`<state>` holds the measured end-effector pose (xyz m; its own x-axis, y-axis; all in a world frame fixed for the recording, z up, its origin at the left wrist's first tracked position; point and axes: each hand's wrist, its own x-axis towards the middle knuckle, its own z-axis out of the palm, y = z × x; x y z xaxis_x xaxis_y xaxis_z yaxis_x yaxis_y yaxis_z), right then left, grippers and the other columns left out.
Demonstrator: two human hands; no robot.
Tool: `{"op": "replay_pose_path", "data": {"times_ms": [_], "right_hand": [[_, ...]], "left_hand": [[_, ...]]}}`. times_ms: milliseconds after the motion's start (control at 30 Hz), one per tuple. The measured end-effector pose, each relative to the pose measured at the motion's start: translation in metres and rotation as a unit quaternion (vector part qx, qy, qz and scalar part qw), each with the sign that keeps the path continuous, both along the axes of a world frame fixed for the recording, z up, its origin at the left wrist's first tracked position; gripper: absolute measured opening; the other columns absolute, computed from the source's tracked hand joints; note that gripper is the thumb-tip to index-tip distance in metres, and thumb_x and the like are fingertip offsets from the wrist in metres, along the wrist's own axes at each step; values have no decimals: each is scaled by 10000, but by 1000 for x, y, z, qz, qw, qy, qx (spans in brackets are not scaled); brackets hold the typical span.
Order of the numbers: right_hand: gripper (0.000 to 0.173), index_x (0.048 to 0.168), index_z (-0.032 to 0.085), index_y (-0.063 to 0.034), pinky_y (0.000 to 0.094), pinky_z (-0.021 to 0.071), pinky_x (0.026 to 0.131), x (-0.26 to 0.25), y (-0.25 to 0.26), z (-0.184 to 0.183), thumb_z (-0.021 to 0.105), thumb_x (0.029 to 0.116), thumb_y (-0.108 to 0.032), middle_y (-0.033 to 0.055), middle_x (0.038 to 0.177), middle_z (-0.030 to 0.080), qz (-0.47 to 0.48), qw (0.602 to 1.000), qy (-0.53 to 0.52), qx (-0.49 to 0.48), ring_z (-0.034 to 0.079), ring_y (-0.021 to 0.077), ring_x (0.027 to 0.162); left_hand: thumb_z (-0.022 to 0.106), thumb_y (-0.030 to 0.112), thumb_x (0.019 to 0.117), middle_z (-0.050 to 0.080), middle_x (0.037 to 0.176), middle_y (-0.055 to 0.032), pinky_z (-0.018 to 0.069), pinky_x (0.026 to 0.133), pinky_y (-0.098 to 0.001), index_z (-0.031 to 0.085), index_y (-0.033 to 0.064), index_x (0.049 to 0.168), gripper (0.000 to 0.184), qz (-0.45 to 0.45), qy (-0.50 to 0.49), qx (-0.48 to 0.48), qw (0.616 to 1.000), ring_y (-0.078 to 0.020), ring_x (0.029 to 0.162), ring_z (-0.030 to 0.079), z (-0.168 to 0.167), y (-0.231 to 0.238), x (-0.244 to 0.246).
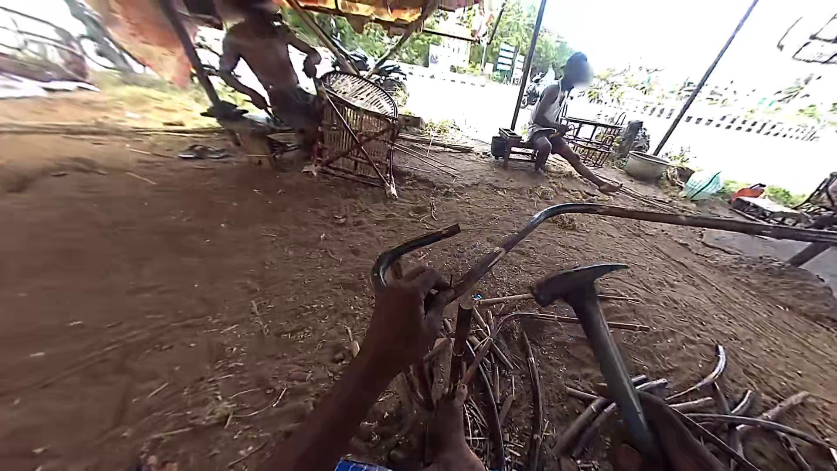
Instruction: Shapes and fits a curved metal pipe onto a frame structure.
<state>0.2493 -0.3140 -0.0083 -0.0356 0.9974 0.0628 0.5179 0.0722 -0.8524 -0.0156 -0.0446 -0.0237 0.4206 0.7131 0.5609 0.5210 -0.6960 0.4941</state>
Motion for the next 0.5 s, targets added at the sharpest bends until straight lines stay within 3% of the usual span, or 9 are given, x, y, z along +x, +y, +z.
{"op": "replay_pose_path", "data": {"times_ms": [67,133,200,267,333,400,500], "right_hand": [[465,1501,425,-93,359,438,423,-8,14,7,491,1080,-279,49,771,543,-2,999,37,-1,491,164,521],[492,1527,406,-73,366,485,448,-15,25,10,481,1080,-265,50,808,571,-1,999,41,34,531,170,548],[581,1601,282,-151,383,574,500,-19,35,10,509,1084,-286,61,930,634,5,998,-3,62,611,179,613],[603,1625,288,-246,363,512,478,-24,41,13,524,1077,-333,48,872,612,-11,997,-32,65,552,162,575],[534,1607,361,-238,325,451,437,-31,45,21,480,1095,-328,29,794,575,-19,998,-8,61,492,141,534],[497,1600,384,-222,317,444,444,-36,51,18,425,1113,-316,15,765,558,-22,996,-16,86,479,131,534],[483,1583,412,-329,335,460,443,-39,64,18,419,1105,-398,-11,734,550,-34,997,-52,42,493,136,521]], "left_hand": [[686,233,982,681,977,17,574,641,-371,714,158,1027,91,4,4,-7,1000,-109,686,626,2,0,0],[689,244,979,683,977,7,574,644,-371,714,155,1029,106,4,4,-1,1000,-116,691,628,1,0,-3],[691,253,979,688,987,-5,576,654,-375,720,146,1034,124,3,8,4,1000,-127,709,639,0,-1,-4],[689,260,984,691,990,-3,575,656,-368,716,148,1033,126,6,14,6,1000,-127,714,644,0,-4,-3],[691,251,980,690,990,0,573,651,-364,718,148,1028,117,8,16,13,1000,-125,708,640,0,-4,-1],[691,242,977,688,981,5,567,639,-362,721,147,1020,108,8,19,18,1000,-121,688,630,0,-2,-1],[690,246,980,689,951,26,566,625,-349,720,155,1013,101,4,9,18,1000,-101,670,622,-2,1,-1]]}}
